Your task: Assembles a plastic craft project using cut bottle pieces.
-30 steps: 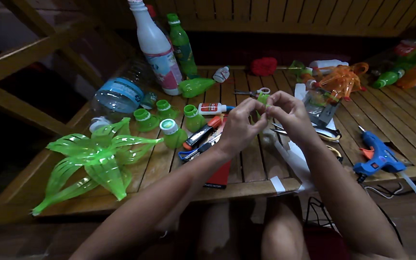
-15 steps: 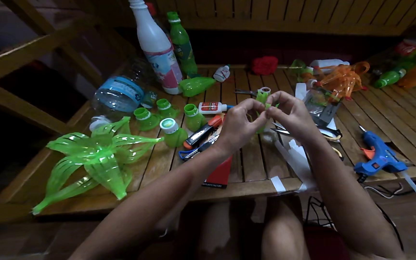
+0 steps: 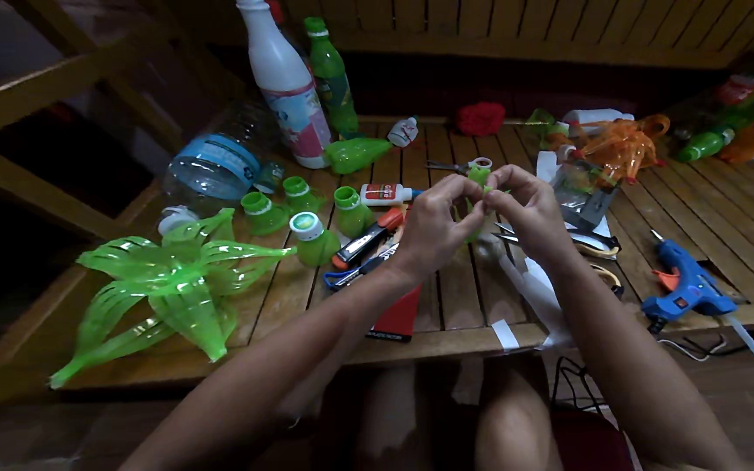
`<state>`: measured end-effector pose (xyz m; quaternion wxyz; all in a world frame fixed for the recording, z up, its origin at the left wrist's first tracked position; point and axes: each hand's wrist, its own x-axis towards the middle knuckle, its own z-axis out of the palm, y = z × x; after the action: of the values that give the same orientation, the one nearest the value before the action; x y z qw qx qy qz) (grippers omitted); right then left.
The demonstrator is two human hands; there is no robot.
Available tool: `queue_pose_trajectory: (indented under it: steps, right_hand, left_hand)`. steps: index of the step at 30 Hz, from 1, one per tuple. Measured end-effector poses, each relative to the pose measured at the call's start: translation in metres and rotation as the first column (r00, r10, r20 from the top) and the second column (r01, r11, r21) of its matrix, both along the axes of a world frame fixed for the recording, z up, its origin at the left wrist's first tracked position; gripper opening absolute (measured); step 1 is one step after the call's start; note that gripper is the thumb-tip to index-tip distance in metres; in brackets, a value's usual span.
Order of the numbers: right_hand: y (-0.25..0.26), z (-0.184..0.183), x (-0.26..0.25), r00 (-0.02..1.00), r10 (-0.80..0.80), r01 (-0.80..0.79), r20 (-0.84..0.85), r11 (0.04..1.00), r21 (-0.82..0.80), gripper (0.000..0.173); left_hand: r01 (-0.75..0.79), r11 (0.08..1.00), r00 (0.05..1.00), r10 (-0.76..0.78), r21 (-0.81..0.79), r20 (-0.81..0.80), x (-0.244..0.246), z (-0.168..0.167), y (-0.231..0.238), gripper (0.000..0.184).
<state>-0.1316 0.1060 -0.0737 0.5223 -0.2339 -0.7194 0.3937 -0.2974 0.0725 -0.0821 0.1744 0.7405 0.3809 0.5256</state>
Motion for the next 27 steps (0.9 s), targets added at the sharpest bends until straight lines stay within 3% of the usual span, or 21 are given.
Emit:
queue_pose_trajectory:
  steps: [11, 27]
  right_hand:
    - [-0.0036, 0.0060, 0.0057, 0.997, 0.021, -0.017, 0.069, 0.998, -0.056, 0.009]
    - [-0.0010, 0.0019, 0.0055, 0.999, -0.006, 0.005, 0.037, 0.999, 0.040, 0.007]
  left_hand:
    - [-0.008, 0.998, 0.998, 0.013, -0.065, 0.067, -0.0002, -0.0013, 0.0022, 0.013]
    - [0.022, 0.999, 0.998, -0.020, -0.028, 0.064, 0.0012, -0.0040, 0.0042, 0.014]
